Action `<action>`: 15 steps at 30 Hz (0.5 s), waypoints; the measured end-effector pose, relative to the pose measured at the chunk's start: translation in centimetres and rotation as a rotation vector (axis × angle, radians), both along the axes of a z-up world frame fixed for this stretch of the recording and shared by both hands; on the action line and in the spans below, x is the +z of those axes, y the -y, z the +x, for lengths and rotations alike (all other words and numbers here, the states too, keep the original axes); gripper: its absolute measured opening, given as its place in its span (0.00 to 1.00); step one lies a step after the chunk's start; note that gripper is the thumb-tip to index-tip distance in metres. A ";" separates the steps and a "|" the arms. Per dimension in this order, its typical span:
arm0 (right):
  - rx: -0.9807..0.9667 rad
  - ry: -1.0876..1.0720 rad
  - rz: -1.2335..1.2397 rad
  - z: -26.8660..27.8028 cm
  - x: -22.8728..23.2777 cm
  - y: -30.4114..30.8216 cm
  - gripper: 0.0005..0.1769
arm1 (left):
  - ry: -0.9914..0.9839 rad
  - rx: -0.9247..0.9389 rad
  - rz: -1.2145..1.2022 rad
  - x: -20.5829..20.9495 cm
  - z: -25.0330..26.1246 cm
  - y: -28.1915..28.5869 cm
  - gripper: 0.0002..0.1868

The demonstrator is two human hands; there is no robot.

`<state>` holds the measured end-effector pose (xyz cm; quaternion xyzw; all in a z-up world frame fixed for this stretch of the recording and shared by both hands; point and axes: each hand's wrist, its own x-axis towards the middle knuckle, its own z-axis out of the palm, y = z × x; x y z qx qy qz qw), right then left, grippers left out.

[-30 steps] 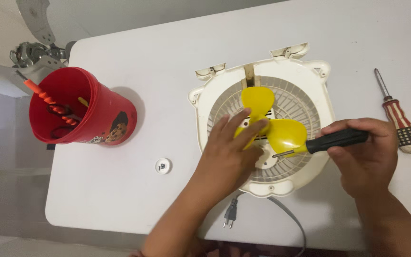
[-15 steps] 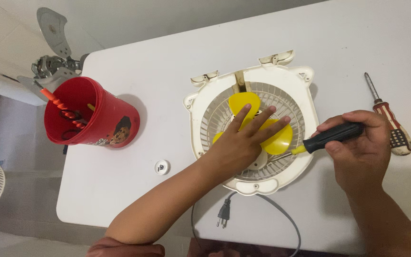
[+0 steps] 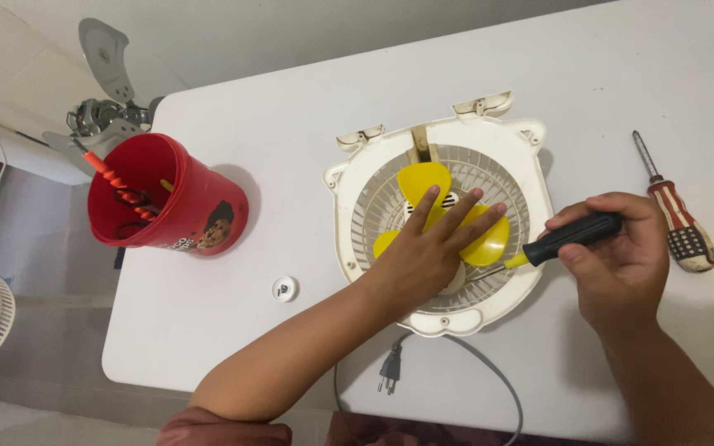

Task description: The person reassembles a small electric fan on a white table. They use a screwdriver to tighten screws on the fan blades, then attach the front grille and secure the central cap. The fan is fully reassembled by the end of the clip.

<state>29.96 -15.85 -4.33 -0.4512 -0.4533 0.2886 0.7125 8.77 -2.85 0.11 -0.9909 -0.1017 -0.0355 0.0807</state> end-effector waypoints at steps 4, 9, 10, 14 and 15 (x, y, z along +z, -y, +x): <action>0.027 -0.022 0.037 0.2 -0.2 -0.2 0.23 | 0.044 -0.004 0.008 0.9 -0.6 -0.1 0.18; 0.035 -0.015 0.030 0.5 -0.3 -0.3 0.23 | 0.507 -0.007 -0.470 2.1 -3.3 -0.4 0.08; 0.063 -0.083 0.056 0.4 -0.5 -0.3 0.22 | 0.655 -0.023 -0.593 2.1 -4.0 -0.3 0.08; 0.141 -0.230 0.128 -0.7 -1.1 0.1 0.21 | 0.874 0.092 -1.420 -0.2 -5.7 0.5 0.04; 0.151 -0.230 0.135 -1.0 -1.2 0.1 0.22 | 0.954 0.061 -1.573 -1.0 -5.7 1.0 0.04</action>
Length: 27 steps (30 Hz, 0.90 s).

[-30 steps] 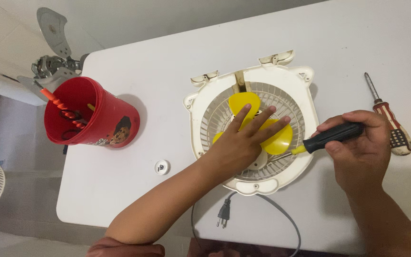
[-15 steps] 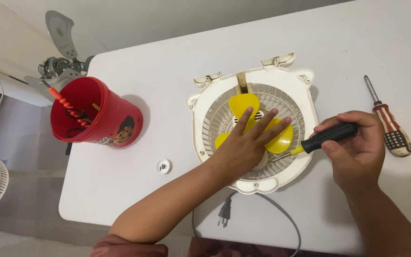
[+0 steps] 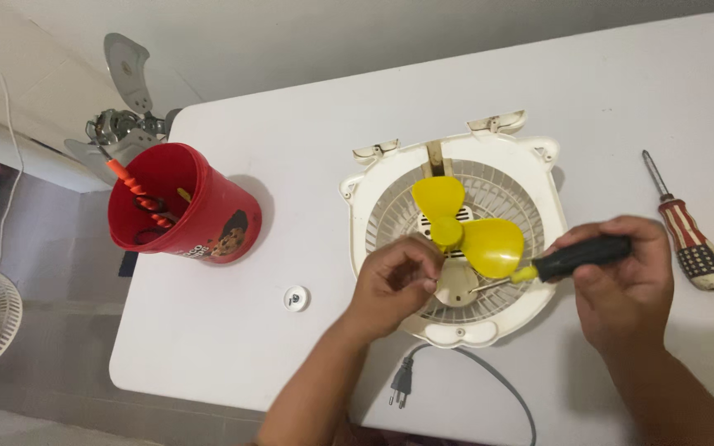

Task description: The person reassembles a small electric fan on a white table. They use a screwdriver to tighten screws on the fan blades, then attach the front grille and secure the central cap. The fan is fully reassembled by the end of the clip.

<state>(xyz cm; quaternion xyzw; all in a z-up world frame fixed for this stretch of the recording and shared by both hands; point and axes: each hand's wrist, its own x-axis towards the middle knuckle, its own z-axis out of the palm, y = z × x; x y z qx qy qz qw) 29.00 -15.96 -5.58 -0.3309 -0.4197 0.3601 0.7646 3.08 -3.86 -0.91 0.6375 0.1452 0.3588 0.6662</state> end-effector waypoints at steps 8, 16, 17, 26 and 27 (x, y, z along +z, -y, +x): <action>-0.014 0.050 -0.013 -1.6 -0.9 0.7 0.24 | 0.326 -0.023 -0.367 -4.2 -0.1 1.3 0.07; -0.024 0.144 -0.065 -2.4 -1.0 1.0 0.27 | 0.294 0.065 -0.271 -4.1 -0.1 1.8 0.08; -0.036 0.168 -0.084 -2.3 -1.0 1.0 0.27 | 0.298 0.060 -0.288 -4.1 -0.1 1.9 0.08; -0.020 0.180 -0.113 -2.2 -0.6 1.2 0.26 | 0.312 0.059 -0.335 -3.8 -0.3 2.1 0.08; -0.019 0.163 -0.109 -2.2 -0.6 1.1 0.27 | 0.311 0.061 -0.331 -3.7 -0.3 2.1 0.08</action>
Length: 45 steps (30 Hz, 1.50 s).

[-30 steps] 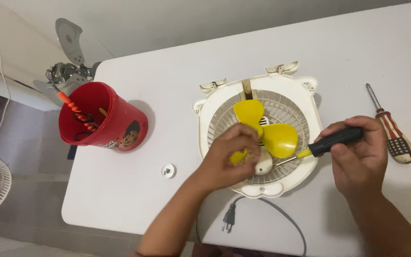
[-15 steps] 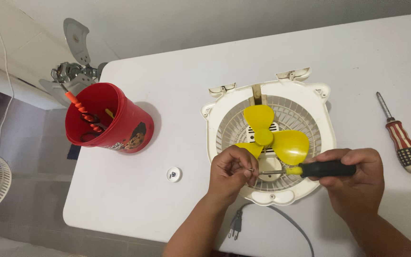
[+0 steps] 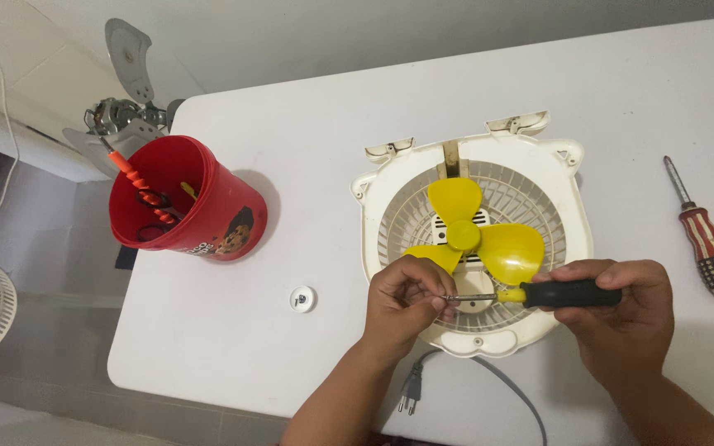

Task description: The person reassembles a small electric fan on a white table. They use a screwdriver to tighten screws on the fan blades, then attach the front grille and secure the central cap. The fan is fully reassembled by the end of the clip.

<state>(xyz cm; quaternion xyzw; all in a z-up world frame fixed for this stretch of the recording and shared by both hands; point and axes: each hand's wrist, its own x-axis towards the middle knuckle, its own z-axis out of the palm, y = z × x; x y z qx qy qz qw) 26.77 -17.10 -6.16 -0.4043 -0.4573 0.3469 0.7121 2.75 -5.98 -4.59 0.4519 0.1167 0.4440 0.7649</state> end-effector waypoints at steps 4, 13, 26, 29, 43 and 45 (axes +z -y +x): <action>-0.042 0.116 -0.017 0.1 0.4 0.1 0.27 | -0.022 0.032 0.029 0.4 0.0 0.1 0.08; -0.019 0.201 0.012 0.2 0.6 0.0 0.26 | -0.130 0.121 0.133 1.1 -0.3 0.3 0.05; -0.088 0.659 -0.249 0.5 2.3 -1.2 0.26 | -0.114 0.133 0.115 1.0 -0.4 0.6 0.07; -0.083 0.671 -0.235 0.2 2.6 -1.2 0.25 | -0.133 0.132 0.109 1.0 -0.3 0.6 0.08; -0.087 0.637 -0.147 0.8 2.4 -1.2 0.22 | -0.428 0.263 0.355 3.9 -0.4 0.1 0.13; -0.103 0.653 -0.095 1.5 2.7 -1.3 0.22 | -0.590 0.392 0.548 4.9 -1.0 -0.3 0.12</action>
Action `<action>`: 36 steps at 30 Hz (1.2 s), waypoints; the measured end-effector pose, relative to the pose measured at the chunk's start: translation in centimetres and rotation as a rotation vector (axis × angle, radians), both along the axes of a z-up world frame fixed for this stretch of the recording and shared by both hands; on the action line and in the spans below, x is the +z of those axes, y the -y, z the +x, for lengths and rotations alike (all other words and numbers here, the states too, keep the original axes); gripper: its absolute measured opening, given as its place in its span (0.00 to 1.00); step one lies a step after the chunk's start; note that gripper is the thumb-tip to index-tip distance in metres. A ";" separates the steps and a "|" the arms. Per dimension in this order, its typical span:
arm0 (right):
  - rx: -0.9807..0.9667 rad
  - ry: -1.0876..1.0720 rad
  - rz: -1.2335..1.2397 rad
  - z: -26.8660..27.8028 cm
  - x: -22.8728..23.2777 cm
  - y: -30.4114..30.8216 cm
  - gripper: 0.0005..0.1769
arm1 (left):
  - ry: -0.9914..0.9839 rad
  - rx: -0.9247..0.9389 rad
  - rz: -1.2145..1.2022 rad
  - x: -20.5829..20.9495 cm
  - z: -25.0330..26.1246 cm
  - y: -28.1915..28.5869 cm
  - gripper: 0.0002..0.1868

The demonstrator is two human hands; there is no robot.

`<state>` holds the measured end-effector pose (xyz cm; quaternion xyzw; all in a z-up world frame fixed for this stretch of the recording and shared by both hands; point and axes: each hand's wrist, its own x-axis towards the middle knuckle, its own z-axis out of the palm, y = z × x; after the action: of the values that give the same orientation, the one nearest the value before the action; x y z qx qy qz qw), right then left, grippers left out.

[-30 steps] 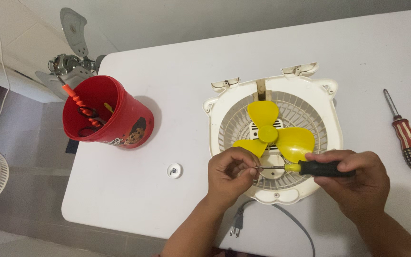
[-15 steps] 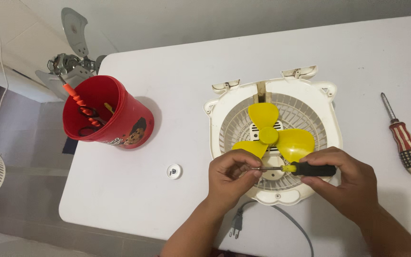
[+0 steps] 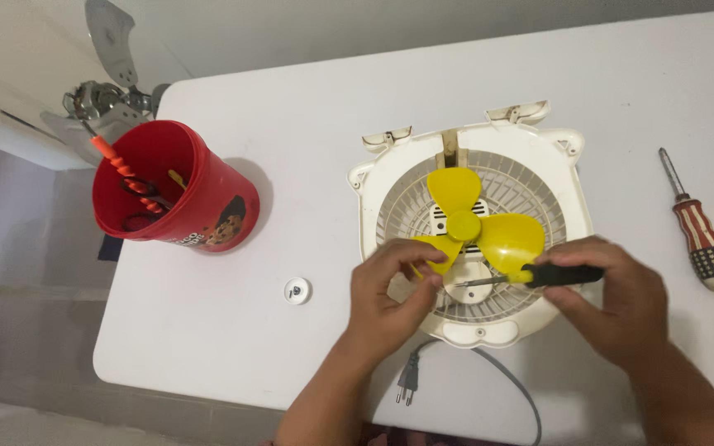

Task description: The person reassembles a small electric fan on a white table. They use a screwdriver to tighten screws on the fan blades, then attach the front grille and secure the central cap. The fan is fully reassembled by the end of the clip.

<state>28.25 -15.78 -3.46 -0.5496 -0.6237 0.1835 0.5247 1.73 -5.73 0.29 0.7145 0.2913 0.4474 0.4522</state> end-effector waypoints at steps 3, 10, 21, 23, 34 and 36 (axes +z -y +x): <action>-0.009 0.078 -0.039 1.5 1.0 -0.1 0.20 | -0.168 0.059 0.158 1.3 -1.0 -0.6 0.12; -0.020 0.359 -0.240 3.4 3.0 -1.1 0.22 | -0.453 0.063 0.271 2.2 -1.1 -1.6 0.13; 0.007 0.746 -0.425 2.3 5.9 -3.4 0.17 | -0.523 0.055 0.343 0.9 -0.8 -2.0 0.15; -0.003 0.783 -0.540 1.9 6.5 -3.8 0.17 | -0.526 0.053 0.344 0.9 -0.8 -2.0 0.15; 0.125 1.045 -0.507 0.0 6.8 -4.4 0.19 | -0.548 0.054 0.336 0.8 -0.8 -2.0 0.16; 0.161 1.133 -0.705 -0.5 7.0 -4.7 0.20 | -0.542 0.060 0.344 0.8 -0.8 -2.0 0.16</action>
<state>27.79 -11.04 3.50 -0.6511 -0.7446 0.0978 -0.1100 0.90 -3.74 1.13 0.8648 0.3421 0.2966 0.2173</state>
